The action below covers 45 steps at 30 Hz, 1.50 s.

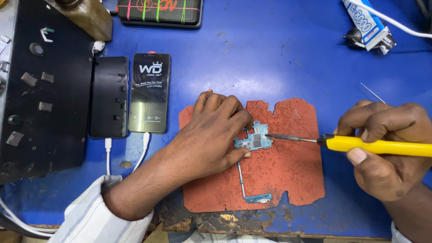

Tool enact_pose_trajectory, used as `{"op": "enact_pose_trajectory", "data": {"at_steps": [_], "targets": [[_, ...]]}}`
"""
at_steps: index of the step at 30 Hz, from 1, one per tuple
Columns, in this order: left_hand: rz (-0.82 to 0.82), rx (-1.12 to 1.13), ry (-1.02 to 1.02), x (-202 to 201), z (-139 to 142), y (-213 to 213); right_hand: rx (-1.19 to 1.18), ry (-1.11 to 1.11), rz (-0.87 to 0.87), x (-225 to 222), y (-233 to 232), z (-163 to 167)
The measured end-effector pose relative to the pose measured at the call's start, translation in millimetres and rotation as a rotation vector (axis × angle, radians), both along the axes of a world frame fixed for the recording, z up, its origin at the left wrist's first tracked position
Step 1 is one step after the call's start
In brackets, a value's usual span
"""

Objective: The person holds a phone motherboard steady on a red heat-resistant mat with their left hand while soldering components on the board with a yellow-handled soldering iron in their right hand. They reposition the iron tip across different points on the board throughout the episode.

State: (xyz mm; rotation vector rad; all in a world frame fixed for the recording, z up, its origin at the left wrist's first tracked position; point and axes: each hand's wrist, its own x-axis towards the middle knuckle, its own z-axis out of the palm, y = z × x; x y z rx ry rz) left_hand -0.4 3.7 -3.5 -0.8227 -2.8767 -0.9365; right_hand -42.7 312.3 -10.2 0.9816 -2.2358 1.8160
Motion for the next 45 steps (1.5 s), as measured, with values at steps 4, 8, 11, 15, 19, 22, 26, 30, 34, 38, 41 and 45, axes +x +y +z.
{"op": "enact_pose_trajectory", "data": {"at_steps": [4,8,11,15,19,22,26,30,34,38,41,45], "targets": [[0.003,-0.004,0.0,0.3,-0.6,0.4,0.011,0.014,-0.002,0.9,-0.5,1.2],[0.002,-0.007,-0.002,0.3,-0.7,0.6,0.005,-0.006,0.002,1.2,-1.1,2.1],[0.001,-0.007,-0.002,-0.1,-1.1,0.4,0.008,-0.004,0.003,1.1,-0.9,1.9],[-0.001,-0.008,-0.01,-0.2,-1.5,0.5,0.001,-0.012,0.0,1.6,-1.0,0.7],[-0.002,-0.009,-0.014,-0.5,-2.0,0.6,0.015,-0.007,0.011,2.0,0.0,2.1],[0.0,-0.008,-0.013,-0.8,-2.2,0.5,0.017,-0.007,0.008,1.6,-0.7,2.5],[0.0,-0.004,-0.01,-0.7,-2.4,0.7,0.015,-0.007,0.0,1.3,-1.5,2.6],[-0.001,-0.006,-0.005,-0.7,-2.1,0.6,0.007,-0.011,0.008,1.8,-1.0,2.1],[-0.003,-0.007,-0.014,-0.7,-2.2,0.5,0.008,-0.007,0.002,0.7,-0.8,1.4],[-0.002,-0.007,-0.009,-0.8,-2.1,0.9,0.012,0.001,0.003,0.3,-1.1,2.4],[-0.001,-0.003,-0.01,-0.3,-1.4,0.4,0.02,0.016,0.0,1.3,-2.2,3.6],[0.001,-0.01,-0.009,0.0,-0.6,0.4,0.011,0.019,-0.006,1.5,-4.3,4.5]]}}
